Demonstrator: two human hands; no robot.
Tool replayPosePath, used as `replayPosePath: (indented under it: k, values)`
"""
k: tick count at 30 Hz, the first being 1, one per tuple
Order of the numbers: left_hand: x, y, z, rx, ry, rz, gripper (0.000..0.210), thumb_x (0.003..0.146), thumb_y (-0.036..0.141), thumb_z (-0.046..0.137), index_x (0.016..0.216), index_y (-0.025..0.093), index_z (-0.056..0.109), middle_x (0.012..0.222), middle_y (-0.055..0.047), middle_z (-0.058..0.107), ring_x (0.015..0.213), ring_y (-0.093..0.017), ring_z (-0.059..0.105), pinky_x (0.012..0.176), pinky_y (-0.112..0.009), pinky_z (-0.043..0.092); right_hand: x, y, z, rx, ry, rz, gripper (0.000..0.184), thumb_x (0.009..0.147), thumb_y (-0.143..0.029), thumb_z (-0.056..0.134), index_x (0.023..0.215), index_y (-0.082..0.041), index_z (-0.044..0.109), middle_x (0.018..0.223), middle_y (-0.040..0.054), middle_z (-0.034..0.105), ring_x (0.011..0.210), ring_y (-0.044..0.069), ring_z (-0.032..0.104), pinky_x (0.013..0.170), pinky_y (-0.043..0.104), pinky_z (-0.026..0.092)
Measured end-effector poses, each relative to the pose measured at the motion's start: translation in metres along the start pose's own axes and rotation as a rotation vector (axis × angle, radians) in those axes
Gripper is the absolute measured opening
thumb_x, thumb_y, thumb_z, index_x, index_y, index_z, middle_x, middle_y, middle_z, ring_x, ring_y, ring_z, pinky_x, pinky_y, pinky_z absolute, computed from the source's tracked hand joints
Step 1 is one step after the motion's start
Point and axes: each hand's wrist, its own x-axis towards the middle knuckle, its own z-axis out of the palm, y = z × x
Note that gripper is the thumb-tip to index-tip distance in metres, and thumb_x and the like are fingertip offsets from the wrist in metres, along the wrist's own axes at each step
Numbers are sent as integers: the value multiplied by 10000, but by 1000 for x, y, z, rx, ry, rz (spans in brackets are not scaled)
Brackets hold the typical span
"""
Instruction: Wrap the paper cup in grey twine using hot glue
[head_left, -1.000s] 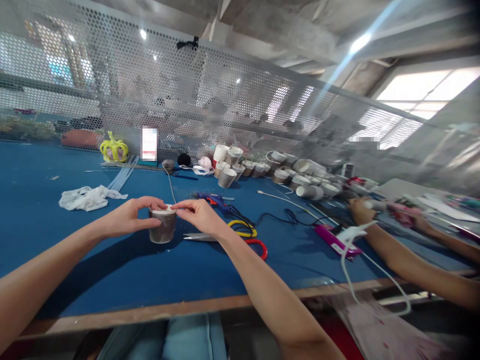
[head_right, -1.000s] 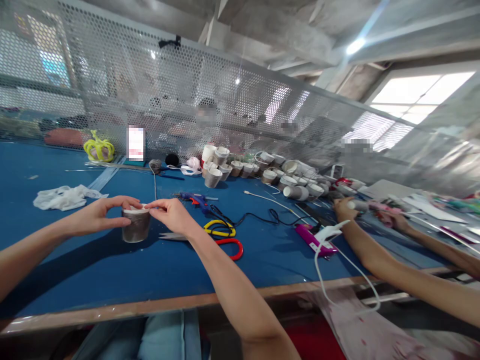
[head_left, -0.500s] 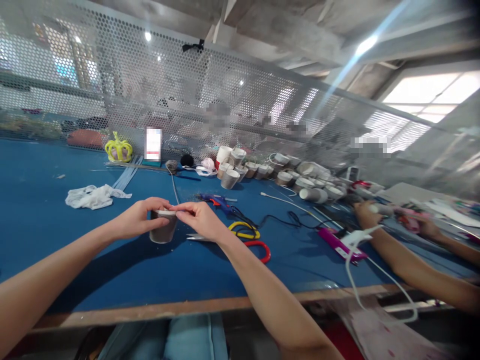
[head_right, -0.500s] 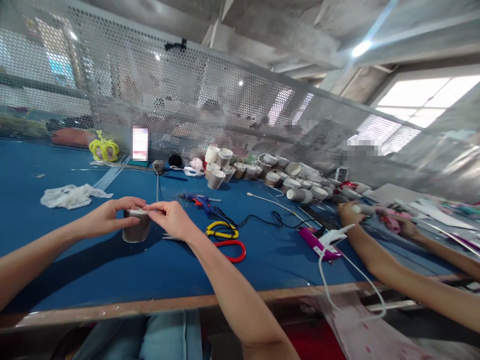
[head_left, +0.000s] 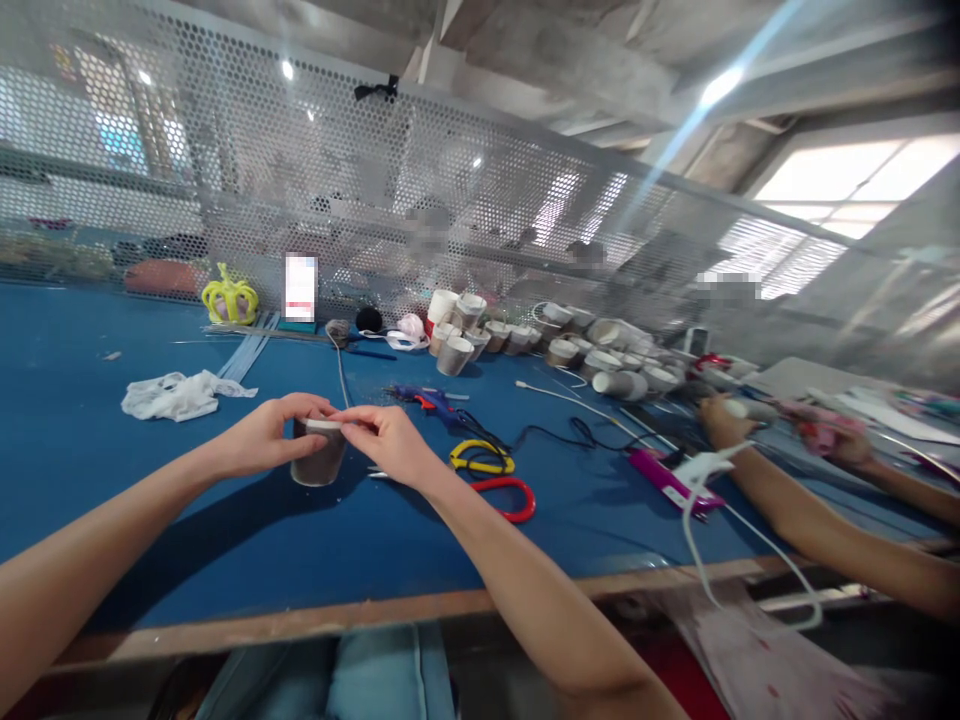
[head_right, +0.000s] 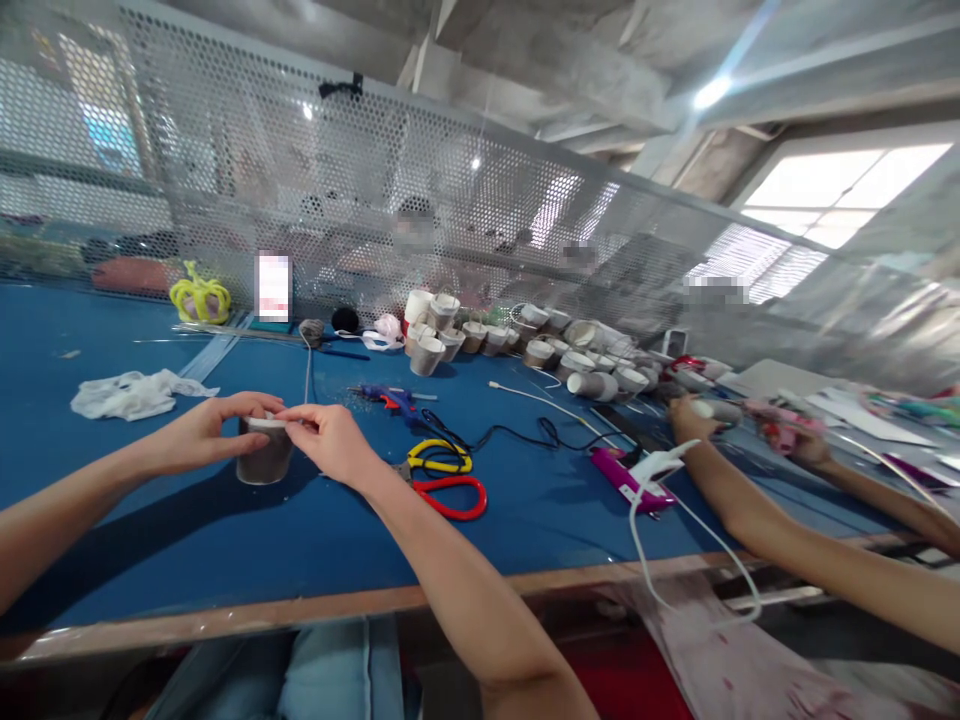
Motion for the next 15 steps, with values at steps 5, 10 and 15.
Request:
replayPosePath:
  k: [5,10,15]
  values:
    - [-1,7,6,-2,55,-31,191,719,312,477,775,153,567,1049,-84,598,947,-188,548,818,-296,431,-3,-2,4,-40,34,-5,263,749,-177,462,925,-109,646,539,-14,509,449,49,303,430,187,253]
    - [-1,8,8,-13,100,-28,124,704,254,466,677,155,536,1019,-79,606,922,-191,553,804,-315,430,-4,-5,6,-23,45,-12,254,745,-174,463,912,-107,642,624,10,568,473,55,366,462,190,309]
    - [-2,11,6,-60,83,-39,114,695,233,458,621,156,497,1038,-79,599,878,-189,564,788,-324,430,-4,-3,7,-46,44,-23,249,748,-181,467,920,-123,636,629,9,571,481,62,376,474,196,319]
